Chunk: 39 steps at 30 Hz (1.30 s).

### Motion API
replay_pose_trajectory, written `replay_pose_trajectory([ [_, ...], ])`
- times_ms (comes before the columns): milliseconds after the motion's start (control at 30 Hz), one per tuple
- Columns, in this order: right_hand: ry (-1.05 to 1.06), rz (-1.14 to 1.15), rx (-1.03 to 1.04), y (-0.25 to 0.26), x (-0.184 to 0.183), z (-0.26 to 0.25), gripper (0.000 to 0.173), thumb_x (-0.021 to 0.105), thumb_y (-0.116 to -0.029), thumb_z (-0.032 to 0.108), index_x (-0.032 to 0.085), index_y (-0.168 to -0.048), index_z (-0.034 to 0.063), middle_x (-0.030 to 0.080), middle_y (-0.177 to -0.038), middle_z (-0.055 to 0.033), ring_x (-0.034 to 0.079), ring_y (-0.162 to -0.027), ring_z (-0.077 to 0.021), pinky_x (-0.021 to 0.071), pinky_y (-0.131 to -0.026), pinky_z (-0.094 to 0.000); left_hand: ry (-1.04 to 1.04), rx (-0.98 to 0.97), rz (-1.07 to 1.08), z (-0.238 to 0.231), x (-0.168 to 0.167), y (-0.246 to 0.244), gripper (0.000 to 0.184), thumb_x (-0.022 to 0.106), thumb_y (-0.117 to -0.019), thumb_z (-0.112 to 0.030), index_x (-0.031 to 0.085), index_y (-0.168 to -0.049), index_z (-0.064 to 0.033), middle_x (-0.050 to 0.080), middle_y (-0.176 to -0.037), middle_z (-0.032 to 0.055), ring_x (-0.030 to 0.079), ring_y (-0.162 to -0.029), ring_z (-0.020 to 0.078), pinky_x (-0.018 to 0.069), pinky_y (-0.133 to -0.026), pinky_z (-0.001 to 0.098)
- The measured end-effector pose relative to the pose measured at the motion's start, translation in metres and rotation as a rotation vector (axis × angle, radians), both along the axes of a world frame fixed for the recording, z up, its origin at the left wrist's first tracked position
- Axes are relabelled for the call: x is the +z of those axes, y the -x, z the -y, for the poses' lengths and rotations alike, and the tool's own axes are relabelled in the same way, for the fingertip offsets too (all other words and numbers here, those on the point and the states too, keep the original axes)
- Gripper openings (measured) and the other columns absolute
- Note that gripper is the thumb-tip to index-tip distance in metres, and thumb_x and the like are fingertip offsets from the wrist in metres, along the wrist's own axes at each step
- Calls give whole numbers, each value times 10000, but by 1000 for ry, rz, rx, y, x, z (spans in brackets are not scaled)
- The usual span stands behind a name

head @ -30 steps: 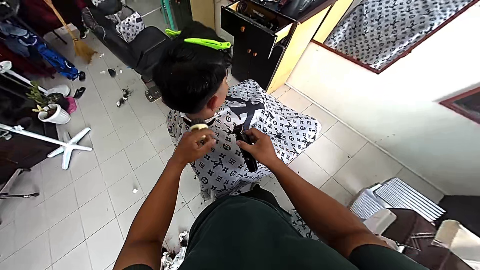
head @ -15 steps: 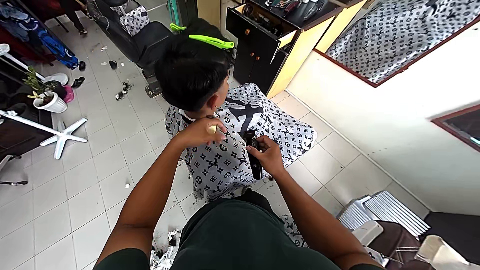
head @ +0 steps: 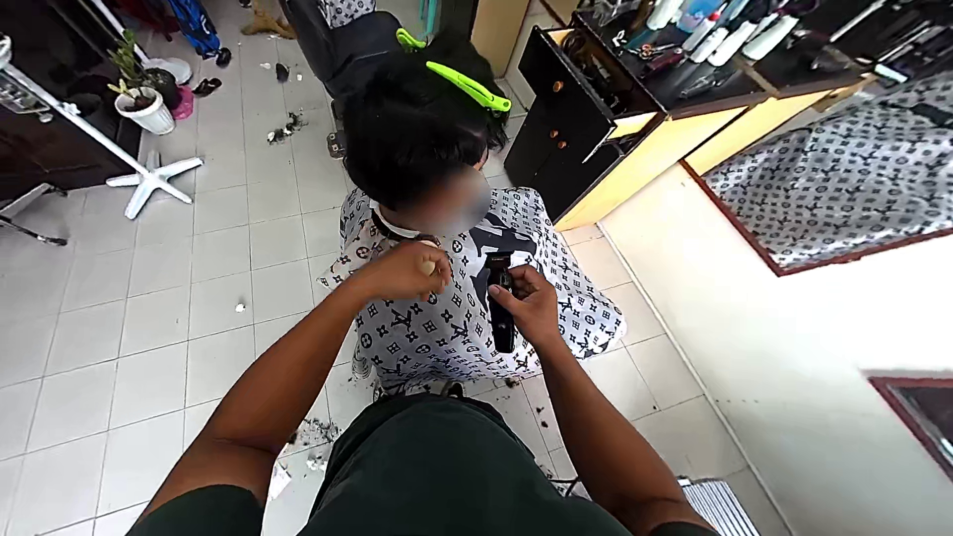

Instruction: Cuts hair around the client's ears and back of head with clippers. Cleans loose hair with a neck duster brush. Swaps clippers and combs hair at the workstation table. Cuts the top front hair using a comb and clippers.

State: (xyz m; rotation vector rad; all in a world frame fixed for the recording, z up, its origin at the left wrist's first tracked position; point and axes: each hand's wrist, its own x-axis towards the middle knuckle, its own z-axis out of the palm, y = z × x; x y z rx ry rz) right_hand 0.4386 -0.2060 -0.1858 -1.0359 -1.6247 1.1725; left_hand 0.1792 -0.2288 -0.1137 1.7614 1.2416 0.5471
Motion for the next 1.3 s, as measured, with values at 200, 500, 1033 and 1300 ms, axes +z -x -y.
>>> replay_pose_trajectory([
  [200,-102,-81,124,9,9,-28,282,773,-789,59,620,-1023,93,693,-859,68,668,-737,-5,587,-695,-209,-795,605,-274,10,-65,-21,383,650,-941,-142,675,-1308,-39,752,-991,153,731,-818,339,573,-665,518],
  [500,-124,-98,196,11,21,-42,305,785,-792,67,620,-1045,107,702,-887,67,673,-759,-2,587,-699,-203,-836,761,411,12,-55,41,216,530,-1006,-112,577,-1181,5,688,-1132,62,654,-820,45,532,-635,212],
  [1033,-200,353,318,91,38,-52,347,834,-849,225,628,-1058,38,680,-845,-61,639,-710,-114,547,-665,-328,-427,714,450,-48,-12,68,937,893,-778,-175,400,-1569,-89,499,-1535,127,492,-1403,181,406,-1175,384],
  [1300,-193,387,289,93,38,-55,356,826,-864,270,630,-1066,54,647,-824,-65,581,-649,-121,502,-604,-321,-415,696,444,-46,-14,70,941,901,-768,-156,406,-1566,-90,516,-1523,122,516,-1385,167,441,-1152,360],
])
